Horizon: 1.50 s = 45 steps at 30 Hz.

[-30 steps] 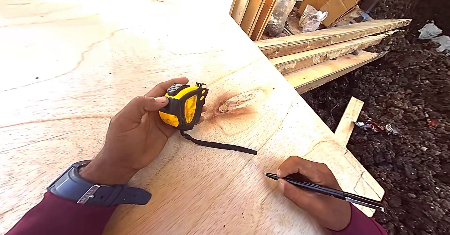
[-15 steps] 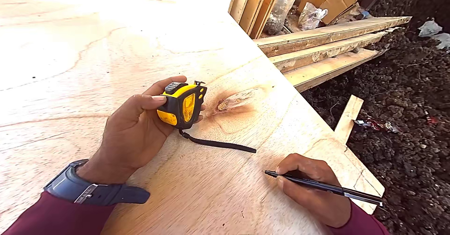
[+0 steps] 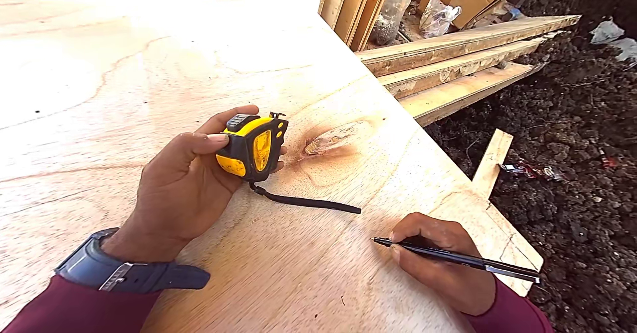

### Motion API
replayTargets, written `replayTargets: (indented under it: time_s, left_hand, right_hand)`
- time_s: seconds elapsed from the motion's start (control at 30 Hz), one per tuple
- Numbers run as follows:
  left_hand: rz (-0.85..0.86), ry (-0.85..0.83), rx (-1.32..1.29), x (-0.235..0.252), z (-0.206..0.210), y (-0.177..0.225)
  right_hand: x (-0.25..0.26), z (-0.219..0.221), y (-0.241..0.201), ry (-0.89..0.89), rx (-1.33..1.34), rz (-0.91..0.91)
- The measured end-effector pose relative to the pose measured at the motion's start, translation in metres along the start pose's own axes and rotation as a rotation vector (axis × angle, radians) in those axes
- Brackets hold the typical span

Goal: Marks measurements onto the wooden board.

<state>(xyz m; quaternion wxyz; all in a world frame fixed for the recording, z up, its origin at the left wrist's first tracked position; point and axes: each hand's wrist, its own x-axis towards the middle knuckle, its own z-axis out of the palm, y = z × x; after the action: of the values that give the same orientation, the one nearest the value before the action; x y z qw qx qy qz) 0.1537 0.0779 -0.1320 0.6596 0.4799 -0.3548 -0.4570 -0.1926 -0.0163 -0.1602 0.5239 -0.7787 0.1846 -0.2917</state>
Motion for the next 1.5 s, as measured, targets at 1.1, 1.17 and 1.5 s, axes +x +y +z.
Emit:
replayTargets:
  time_s: [1.1, 1.17, 1.5]
  left_hand:
    - [-0.001, 0.001, -0.008, 0.0004, -0.0003, -0.0001]
    - [-0.003, 0.001, -0.004, 0.0003, -0.0005, 0.0001]
    - [-0.004, 0.007, 0.003, 0.0007, -0.0009, -0.0005]
  right_hand:
    - [-0.0011, -0.0026, 0.0, 0.04, -0.026, 0.009]
    - [-0.001, -0.0019, -0.0001, 0.051, -0.033, 0.009]
    - [0.0002, -0.0026, -0.001, 0.046, -0.036, 0.011]
